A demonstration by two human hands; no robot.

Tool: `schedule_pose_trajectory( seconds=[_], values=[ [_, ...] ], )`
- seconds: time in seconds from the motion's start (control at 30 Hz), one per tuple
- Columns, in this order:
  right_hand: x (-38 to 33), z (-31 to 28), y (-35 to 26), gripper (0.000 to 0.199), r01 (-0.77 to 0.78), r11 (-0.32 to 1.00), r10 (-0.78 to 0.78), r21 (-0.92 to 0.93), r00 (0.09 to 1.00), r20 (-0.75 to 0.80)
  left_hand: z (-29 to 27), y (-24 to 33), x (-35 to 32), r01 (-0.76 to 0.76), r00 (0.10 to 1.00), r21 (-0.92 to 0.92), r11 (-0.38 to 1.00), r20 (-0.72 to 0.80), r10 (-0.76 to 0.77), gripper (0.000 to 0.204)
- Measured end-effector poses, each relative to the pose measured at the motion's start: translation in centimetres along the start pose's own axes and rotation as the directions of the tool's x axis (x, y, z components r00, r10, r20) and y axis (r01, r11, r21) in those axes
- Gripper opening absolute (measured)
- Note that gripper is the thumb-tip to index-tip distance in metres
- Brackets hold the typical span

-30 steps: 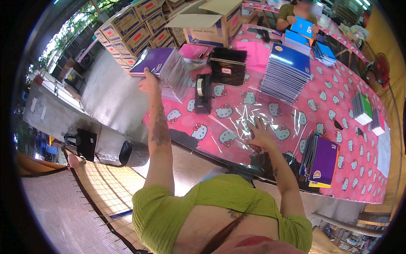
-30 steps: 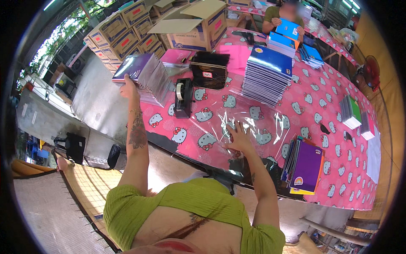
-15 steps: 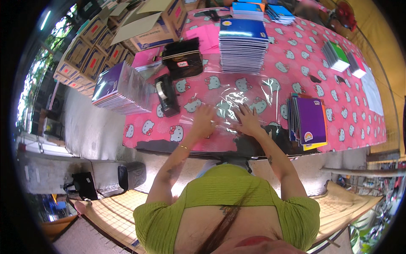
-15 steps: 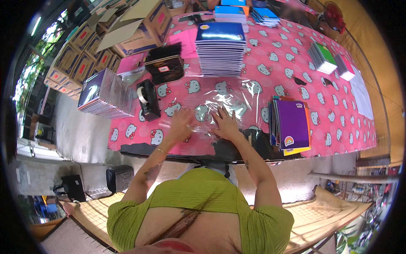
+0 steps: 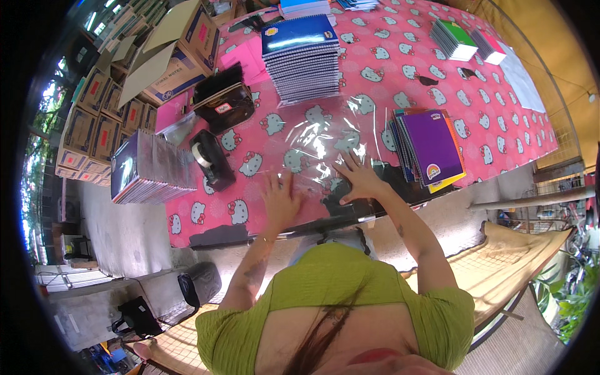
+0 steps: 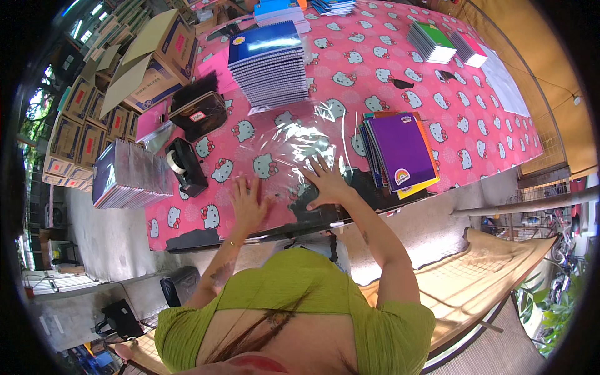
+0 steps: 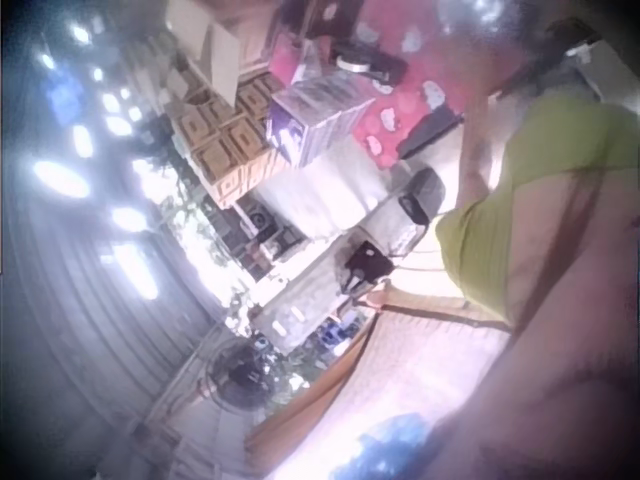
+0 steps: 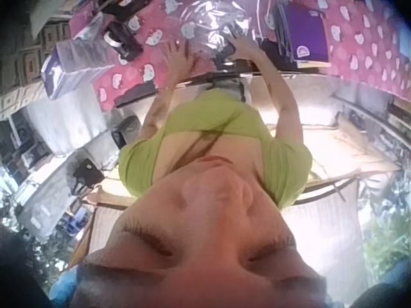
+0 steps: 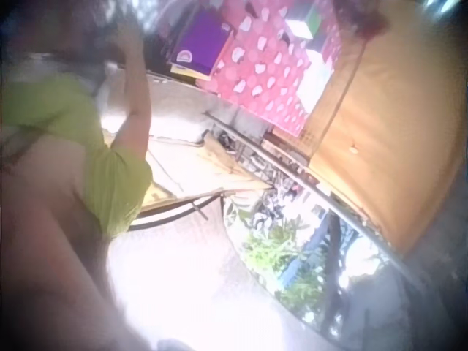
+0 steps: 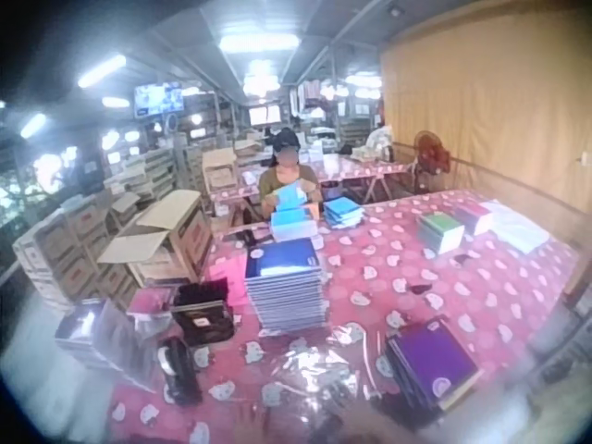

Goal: The person picks up notebooks from the table, places them into plastic sleeves, and seals the sleeves with adhesive tape using a tape dispenser.

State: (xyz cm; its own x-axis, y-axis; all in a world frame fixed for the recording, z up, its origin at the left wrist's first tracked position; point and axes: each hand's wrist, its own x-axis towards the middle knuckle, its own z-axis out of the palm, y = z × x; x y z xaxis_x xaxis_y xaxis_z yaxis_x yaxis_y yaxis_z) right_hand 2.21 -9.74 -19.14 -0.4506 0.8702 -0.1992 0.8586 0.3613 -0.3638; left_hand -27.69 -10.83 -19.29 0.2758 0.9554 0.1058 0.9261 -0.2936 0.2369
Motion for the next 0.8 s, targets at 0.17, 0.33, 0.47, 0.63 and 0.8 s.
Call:
schedule_pose_trajectory(
  seconds=[0.17,0.33,0.47,0.63,0.8],
  values=[
    [1.3,-1.8,0.9,0.125,-0.005,1.0,0.005,-0.019,0.999,-0.036,1.0,-2.5,2.6,0.095,0.995,0.017,0.995,-0.025,-0.094,0.073],
    [-6.4,-13.5,5.0,0.069,-0.266,0.957,0.266,0.113,0.656,-0.707,-0.7,1.0,4.4,-0.017,0.992,-0.219,0.975,-0.124,-0.01,0.067],
    [-14.3,-14.6,18.1,0.078,-0.509,0.62,0.781,0.597,0.473,-0.408,-0.6,13.1,9.7,-0.327,0.925,-0.653,0.683,-0.075,0.372,0.057],
    [-14.1,-15.8,17.9,0.066,-0.392,0.309,0.73,0.866,0.682,0.048,2.2,24.8,15.0,0.457,0.767,-0.883,0.112,0.454,0.452,0.053],
    [-14.2,-15.9,19.0,0.067,-0.417,0.35,0.763,0.839,0.646,0.003,3.8,28.4,17.0,0.501,0.752,-0.801,0.327,0.59,0.294,0.037]
  ],
)
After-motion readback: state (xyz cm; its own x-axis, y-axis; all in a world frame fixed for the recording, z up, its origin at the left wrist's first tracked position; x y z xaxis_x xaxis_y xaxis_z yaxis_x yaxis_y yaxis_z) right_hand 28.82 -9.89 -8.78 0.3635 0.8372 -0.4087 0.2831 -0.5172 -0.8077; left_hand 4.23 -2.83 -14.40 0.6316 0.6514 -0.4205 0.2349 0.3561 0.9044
